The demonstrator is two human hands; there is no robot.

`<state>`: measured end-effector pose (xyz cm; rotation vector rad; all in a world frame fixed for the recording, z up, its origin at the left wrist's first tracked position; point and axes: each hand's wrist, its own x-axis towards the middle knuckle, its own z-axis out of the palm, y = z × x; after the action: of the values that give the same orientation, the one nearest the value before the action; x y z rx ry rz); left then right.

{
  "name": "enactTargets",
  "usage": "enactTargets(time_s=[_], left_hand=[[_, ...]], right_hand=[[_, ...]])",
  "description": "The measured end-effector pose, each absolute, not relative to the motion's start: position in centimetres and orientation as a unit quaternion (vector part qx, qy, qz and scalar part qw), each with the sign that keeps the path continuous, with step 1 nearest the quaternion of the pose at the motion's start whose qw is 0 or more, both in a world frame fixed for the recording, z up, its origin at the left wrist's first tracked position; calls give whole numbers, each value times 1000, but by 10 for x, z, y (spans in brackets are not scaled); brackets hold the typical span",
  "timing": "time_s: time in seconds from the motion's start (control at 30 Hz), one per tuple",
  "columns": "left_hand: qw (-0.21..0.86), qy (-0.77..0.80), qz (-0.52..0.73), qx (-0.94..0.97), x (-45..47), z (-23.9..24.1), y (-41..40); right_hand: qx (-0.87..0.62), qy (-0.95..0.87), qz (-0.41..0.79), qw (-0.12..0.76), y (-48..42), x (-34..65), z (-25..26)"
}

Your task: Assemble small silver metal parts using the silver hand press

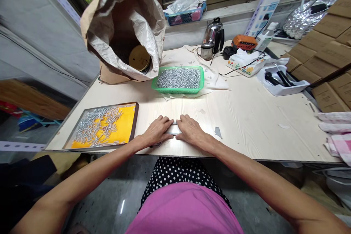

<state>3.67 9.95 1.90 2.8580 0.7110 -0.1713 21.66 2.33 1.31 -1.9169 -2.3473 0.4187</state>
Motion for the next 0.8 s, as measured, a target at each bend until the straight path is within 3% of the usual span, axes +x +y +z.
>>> enactTargets(time_s=[0.57, 0.8], left_hand=[[115, 286, -43, 950, 38, 13, 94], [89, 313, 95, 941, 29, -8, 59]], right_hand=[[-601, -783, 133, 88, 20, 216, -1], [-566, -804, 111, 140, 31, 248, -15]])
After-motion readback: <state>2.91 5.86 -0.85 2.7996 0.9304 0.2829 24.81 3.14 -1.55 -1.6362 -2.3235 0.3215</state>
